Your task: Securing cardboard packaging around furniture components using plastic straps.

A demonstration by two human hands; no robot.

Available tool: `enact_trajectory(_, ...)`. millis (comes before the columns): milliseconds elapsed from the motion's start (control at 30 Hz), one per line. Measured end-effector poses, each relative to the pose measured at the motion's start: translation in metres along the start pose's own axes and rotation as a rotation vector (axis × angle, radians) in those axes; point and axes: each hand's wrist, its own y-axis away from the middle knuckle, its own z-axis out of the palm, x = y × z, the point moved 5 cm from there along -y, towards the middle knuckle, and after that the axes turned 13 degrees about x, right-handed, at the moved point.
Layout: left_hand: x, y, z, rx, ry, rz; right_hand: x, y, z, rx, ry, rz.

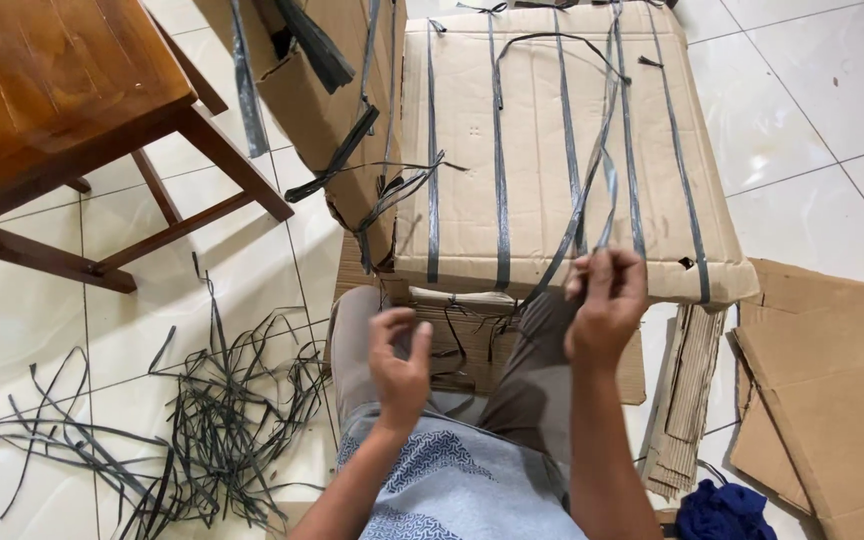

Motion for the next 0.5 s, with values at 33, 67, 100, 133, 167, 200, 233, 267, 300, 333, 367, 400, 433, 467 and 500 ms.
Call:
enact_trajectory(33, 0.005, 0.004, 0.0, 0.006, -0.001, -0.002, 0.0, 0.015, -0.002, -0.007, 0.001, 0.001)
enact_trajectory(67, 0.012, 0.01, 0.004, -0.064, 0.026, 0.027, 0.001, 0.03, -0.004, -0.001, 0.031, 0.015)
enact_trajectory(100, 0.019, 0.015, 0.009, -0.136, 0.054, 0.057, 0.002, 0.044, -0.006, 0.004, 0.062, 0.026)
enact_trajectory(133, 0.031, 0.013, 0.011, -0.13, 0.056, 0.057, 0.0, 0.055, -0.006, -0.001, 0.062, 0.024)
enact_trajectory(167, 0.045, 0.015, 0.017, -0.22, 0.113, 0.069, -0.004, 0.069, -0.005, -0.063, 0.095, -0.013)
enact_trajectory(200, 0.059, 0.017, 0.022, -0.309, 0.171, 0.082, -0.007, 0.083, -0.004, -0.124, 0.128, -0.05)
enact_trajectory(233, 0.062, 0.017, 0.025, -0.307, 0.172, 0.079, -0.004, 0.091, -0.01, -0.126, 0.131, -0.051)
enact_trajectory(267, 0.064, 0.018, 0.03, -0.362, 0.219, 0.036, -0.002, 0.102, -0.011, -0.208, 0.141, -0.089)
enact_trajectory(300, 0.066, 0.019, 0.035, -0.416, 0.266, -0.005, 0.0, 0.112, -0.013, -0.29, 0.15, -0.127)
enact_trajectory(333, 0.073, 0.017, 0.034, -0.414, 0.267, -0.007, 0.002, 0.119, -0.02, -0.293, 0.152, -0.127)
enact_trajectory(367, 0.08, 0.016, 0.035, -0.474, 0.28, -0.042, 0.009, 0.128, -0.022, -0.411, 0.162, -0.042)
enact_trajectory(400, 0.086, 0.016, 0.037, -0.535, 0.294, -0.076, 0.016, 0.137, -0.024, -0.528, 0.173, 0.044)
enact_trajectory(433, 0.082, 0.016, 0.037, -0.532, 0.295, -0.077, 0.018, 0.14, -0.027, -0.531, 0.173, 0.045)
enact_trajectory(467, 0.077, 0.017, 0.037, -0.535, 0.321, -0.109, 0.021, 0.143, -0.029, -0.561, 0.189, 0.056)
enact_trajectory(500, 0.072, 0.018, 0.038, -0.538, 0.346, -0.141, 0.024, 0.147, -0.031, -0.592, 0.204, 0.069)
